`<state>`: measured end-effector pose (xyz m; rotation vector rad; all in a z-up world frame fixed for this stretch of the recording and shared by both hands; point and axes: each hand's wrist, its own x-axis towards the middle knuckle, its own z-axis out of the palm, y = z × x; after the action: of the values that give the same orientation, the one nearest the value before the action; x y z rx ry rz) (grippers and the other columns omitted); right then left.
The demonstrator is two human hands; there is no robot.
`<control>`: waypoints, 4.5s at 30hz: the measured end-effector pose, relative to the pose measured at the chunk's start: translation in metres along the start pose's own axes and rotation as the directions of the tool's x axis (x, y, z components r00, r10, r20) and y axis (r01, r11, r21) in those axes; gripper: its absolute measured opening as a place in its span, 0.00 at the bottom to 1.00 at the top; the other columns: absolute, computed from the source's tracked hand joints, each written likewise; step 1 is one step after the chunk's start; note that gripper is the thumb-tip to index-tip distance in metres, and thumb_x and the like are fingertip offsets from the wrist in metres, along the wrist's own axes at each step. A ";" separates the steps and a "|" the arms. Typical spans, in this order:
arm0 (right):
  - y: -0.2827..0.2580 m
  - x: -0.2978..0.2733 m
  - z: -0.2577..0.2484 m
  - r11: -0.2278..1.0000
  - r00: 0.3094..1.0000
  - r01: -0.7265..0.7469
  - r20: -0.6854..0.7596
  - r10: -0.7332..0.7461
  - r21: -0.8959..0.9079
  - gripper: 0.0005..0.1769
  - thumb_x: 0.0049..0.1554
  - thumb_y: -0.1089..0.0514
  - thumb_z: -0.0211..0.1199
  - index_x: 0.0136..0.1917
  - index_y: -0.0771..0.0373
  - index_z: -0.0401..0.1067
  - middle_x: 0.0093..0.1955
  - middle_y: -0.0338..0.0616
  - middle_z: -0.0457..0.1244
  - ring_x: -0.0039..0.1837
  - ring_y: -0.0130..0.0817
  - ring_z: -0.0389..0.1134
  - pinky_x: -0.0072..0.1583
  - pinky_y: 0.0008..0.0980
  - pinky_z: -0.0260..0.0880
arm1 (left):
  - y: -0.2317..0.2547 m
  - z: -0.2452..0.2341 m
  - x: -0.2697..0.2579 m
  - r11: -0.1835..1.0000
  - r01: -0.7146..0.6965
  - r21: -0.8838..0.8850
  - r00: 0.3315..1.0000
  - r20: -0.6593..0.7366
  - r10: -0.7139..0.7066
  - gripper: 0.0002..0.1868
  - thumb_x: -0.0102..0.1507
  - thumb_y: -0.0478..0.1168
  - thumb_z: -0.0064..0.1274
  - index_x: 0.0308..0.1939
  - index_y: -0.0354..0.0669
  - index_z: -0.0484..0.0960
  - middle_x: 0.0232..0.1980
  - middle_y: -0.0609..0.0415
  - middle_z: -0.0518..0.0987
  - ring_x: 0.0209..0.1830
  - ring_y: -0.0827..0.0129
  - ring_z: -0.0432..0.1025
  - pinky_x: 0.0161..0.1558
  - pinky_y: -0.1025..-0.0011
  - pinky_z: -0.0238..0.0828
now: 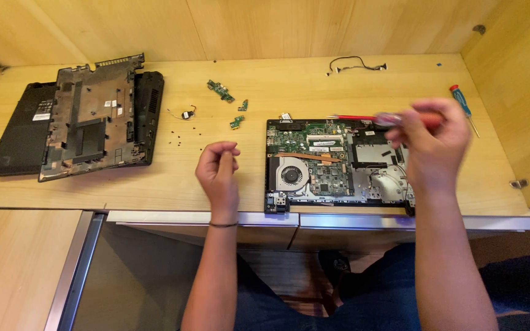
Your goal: A person is disassembling a laptop on a workbench, removing screws with a screwdriver and extracting internal components like small circuit boards and connectors.
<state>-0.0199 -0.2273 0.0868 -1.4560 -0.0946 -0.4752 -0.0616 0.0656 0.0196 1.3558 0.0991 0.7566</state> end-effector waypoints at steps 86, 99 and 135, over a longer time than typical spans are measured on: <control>0.078 -0.048 -0.116 0.996 0.954 0.082 -0.290 -0.073 0.018 0.06 0.62 0.74 0.53 0.53 0.71 0.65 0.51 0.58 0.64 0.52 0.47 0.72 0.57 0.32 0.79 | 0.010 0.001 -0.013 0.440 -0.634 0.636 0.683 0.727 -0.067 0.20 0.65 0.53 0.41 0.56 0.53 0.74 0.62 0.56 0.69 0.65 0.55 0.56 0.55 0.54 0.50; 0.112 -0.013 -0.166 0.922 0.965 0.237 -0.034 -0.259 -0.306 0.09 0.66 0.81 0.54 0.54 0.73 0.68 0.63 0.56 0.59 0.64 0.45 0.66 0.68 0.34 0.77 | -0.012 -0.002 0.005 0.599 -0.384 0.703 0.893 0.449 0.045 0.16 0.61 0.37 0.48 0.54 0.54 0.75 0.48 0.65 0.77 0.52 0.66 0.65 0.47 0.66 0.51; 0.100 0.013 -0.140 0.724 0.975 0.214 0.095 -0.202 -0.655 0.14 0.56 0.76 0.54 0.47 0.63 0.75 0.55 0.48 0.64 0.58 0.33 0.65 0.54 0.25 0.63 | -0.060 -0.043 0.199 -0.331 -0.761 0.558 0.489 0.829 0.273 0.08 0.55 0.46 0.59 0.35 0.51 0.80 0.30 0.62 0.78 0.38 0.63 0.67 0.37 0.66 0.54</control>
<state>-0.0024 -0.3618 -0.0201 -2.1733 -0.1091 -0.7292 0.0955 0.2078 0.0249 3.1556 -0.5896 1.3468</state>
